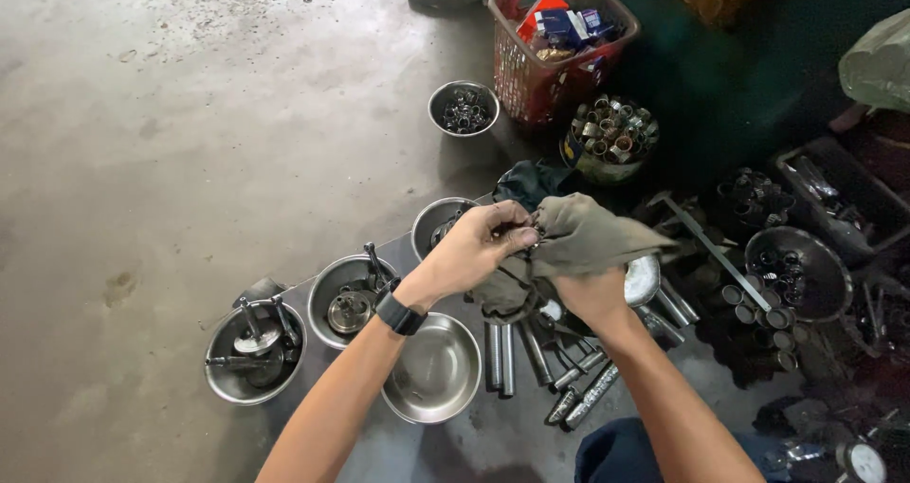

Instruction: The person assembles small metal components using a wrench and a cloth. They tighten a bolt on a cylindrical part, wipe it clean, and then place the assembled piece into a metal bowl among other parts.

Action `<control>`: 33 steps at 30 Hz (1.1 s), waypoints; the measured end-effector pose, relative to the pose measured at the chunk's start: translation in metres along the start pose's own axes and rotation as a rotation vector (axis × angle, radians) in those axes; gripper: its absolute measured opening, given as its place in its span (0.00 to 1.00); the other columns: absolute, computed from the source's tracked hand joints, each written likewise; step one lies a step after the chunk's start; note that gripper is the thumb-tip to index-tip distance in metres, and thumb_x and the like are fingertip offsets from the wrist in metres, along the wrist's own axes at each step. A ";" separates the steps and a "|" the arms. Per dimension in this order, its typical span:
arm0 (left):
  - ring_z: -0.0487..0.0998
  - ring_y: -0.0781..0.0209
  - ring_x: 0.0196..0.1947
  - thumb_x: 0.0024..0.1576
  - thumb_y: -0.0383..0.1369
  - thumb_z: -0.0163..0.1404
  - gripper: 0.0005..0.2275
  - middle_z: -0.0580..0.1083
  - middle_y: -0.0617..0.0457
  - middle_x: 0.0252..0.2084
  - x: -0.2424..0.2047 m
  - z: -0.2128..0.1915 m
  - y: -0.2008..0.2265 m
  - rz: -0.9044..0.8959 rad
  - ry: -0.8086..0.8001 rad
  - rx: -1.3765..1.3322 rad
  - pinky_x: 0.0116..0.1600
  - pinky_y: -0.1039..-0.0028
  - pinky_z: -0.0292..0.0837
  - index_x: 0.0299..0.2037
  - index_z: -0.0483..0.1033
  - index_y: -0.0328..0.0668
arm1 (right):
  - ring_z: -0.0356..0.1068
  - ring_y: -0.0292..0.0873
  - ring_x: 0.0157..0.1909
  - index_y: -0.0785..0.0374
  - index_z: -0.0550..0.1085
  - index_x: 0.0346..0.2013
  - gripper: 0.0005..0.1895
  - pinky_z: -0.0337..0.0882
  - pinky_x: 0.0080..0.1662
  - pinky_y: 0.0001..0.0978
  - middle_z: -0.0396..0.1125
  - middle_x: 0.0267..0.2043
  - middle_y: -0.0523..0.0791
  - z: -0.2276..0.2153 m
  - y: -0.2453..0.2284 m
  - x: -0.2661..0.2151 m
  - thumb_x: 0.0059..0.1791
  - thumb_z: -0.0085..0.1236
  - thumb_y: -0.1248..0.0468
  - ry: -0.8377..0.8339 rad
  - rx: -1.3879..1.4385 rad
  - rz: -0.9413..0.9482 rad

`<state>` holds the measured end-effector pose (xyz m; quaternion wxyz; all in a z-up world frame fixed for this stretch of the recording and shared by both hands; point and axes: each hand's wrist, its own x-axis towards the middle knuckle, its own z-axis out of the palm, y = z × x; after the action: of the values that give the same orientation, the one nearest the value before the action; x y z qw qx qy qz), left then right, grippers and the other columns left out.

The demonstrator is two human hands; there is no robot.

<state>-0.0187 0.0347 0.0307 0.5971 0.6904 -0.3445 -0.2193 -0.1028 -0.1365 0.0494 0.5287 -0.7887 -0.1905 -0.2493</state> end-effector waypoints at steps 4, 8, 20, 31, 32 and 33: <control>0.73 0.67 0.41 0.62 0.24 0.54 0.04 0.71 0.55 0.40 -0.003 0.002 -0.003 0.223 0.008 -0.079 0.49 0.76 0.72 0.43 0.75 0.30 | 0.66 0.37 0.29 0.69 0.72 0.28 0.01 0.66 0.34 0.30 0.67 0.27 0.45 0.006 0.014 -0.013 0.43 0.55 0.74 0.043 -0.009 0.150; 0.72 0.68 0.39 0.59 0.25 0.56 0.06 0.71 0.56 0.40 -0.004 0.001 0.014 0.315 0.038 0.020 0.46 0.76 0.71 0.41 0.74 0.29 | 0.67 0.37 0.36 0.67 0.73 0.36 0.05 0.68 0.39 0.29 0.69 0.35 0.46 0.010 0.029 -0.017 0.50 0.49 0.70 0.225 0.253 0.444; 0.73 0.65 0.42 0.62 0.23 0.54 0.05 0.71 0.53 0.42 -0.001 0.006 0.001 0.295 0.019 -0.065 0.50 0.74 0.72 0.44 0.76 0.28 | 0.67 0.38 0.37 0.66 0.73 0.32 0.02 0.68 0.40 0.35 0.69 0.34 0.46 0.001 0.071 -0.045 0.48 0.51 0.72 0.183 0.017 0.250; 0.71 0.68 0.38 0.62 0.24 0.55 0.04 0.74 0.54 0.36 0.000 0.003 -0.002 0.058 0.010 0.014 0.46 0.75 0.69 0.44 0.78 0.32 | 0.71 0.38 0.33 0.62 0.75 0.38 0.08 0.72 0.35 0.30 0.72 0.33 0.44 0.003 0.039 -0.029 0.45 0.61 0.70 0.119 -0.338 0.138; 0.71 0.68 0.39 0.61 0.23 0.55 0.04 0.73 0.55 0.38 0.000 0.006 -0.004 0.141 0.029 -0.041 0.47 0.75 0.69 0.44 0.77 0.32 | 0.71 0.38 0.33 0.63 0.75 0.38 0.07 0.73 0.35 0.29 0.73 0.34 0.44 0.001 0.049 -0.033 0.45 0.58 0.72 0.125 -0.233 0.228; 0.71 0.69 0.40 0.60 0.22 0.54 0.05 0.71 0.56 0.40 -0.001 0.008 -0.006 0.223 0.049 -0.094 0.47 0.75 0.69 0.44 0.77 0.31 | 0.71 0.38 0.32 0.63 0.75 0.38 0.07 0.74 0.35 0.28 0.73 0.35 0.45 -0.001 0.058 -0.036 0.46 0.56 0.73 0.129 -0.124 0.318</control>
<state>-0.0236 0.0305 0.0235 0.6576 0.6242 -0.3941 -0.1505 -0.0992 -0.1603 -0.0150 0.5230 -0.8223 -0.0135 -0.2240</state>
